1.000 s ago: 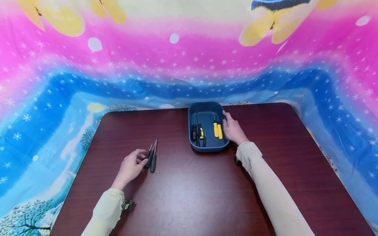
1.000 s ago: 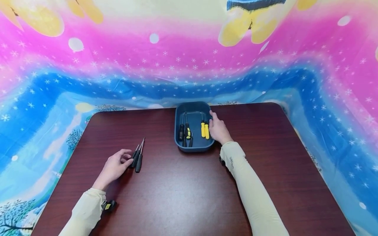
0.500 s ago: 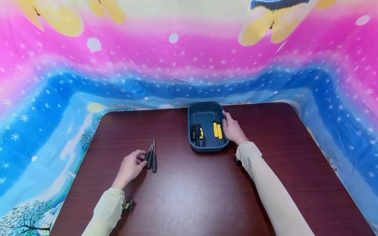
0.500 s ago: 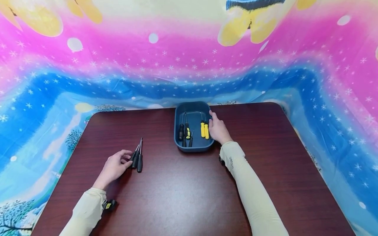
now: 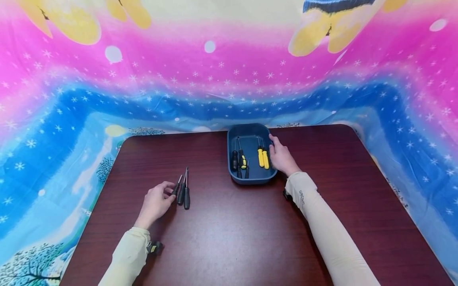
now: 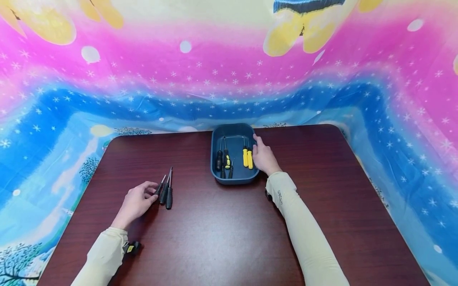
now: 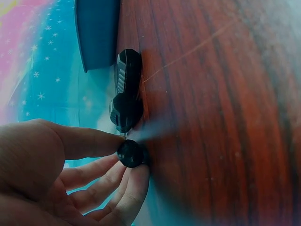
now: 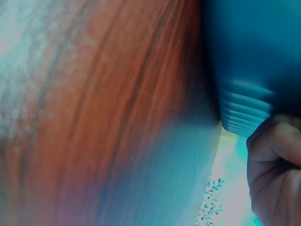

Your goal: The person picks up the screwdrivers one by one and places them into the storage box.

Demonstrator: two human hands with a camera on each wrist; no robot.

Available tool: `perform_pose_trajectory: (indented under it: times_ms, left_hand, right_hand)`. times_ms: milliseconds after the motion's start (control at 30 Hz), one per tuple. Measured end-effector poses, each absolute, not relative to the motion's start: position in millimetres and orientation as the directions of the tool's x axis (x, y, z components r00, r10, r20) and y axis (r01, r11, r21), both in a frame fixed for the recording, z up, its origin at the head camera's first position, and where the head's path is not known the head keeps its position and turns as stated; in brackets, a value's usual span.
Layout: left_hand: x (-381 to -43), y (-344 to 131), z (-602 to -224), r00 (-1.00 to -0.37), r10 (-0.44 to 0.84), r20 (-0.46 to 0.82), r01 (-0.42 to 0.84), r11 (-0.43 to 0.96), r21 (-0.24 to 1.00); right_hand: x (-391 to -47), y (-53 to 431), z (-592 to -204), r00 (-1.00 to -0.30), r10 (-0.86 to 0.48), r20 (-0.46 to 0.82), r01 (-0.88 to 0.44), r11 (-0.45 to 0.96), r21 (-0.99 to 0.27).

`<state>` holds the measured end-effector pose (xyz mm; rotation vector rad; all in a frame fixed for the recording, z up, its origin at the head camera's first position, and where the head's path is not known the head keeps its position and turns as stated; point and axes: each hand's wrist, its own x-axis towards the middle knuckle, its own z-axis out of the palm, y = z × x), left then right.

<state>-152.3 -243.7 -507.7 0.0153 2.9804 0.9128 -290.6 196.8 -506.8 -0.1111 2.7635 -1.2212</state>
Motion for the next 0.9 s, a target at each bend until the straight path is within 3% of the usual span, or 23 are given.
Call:
perform_pose_trajectory:
  times_ms: [667,900]
  left_hand:
    - [-153.4,-241.2,-503.3,-0.999,-0.019,-0.031,-0.034,0.776,0.629]
    - [-157.8,-238.6,-500.4,-1.0,0.003,-0.029,-0.019,0.681,0.732]
  right_hand:
    - [-290.3,197.1,-506.4,-0.991,-0.098,-0.088,-0.001,0.673,-0.74]
    - [-290.6,197.5,-506.3,-0.99,-0.107,-0.088,-0.006,0.67,-0.742]
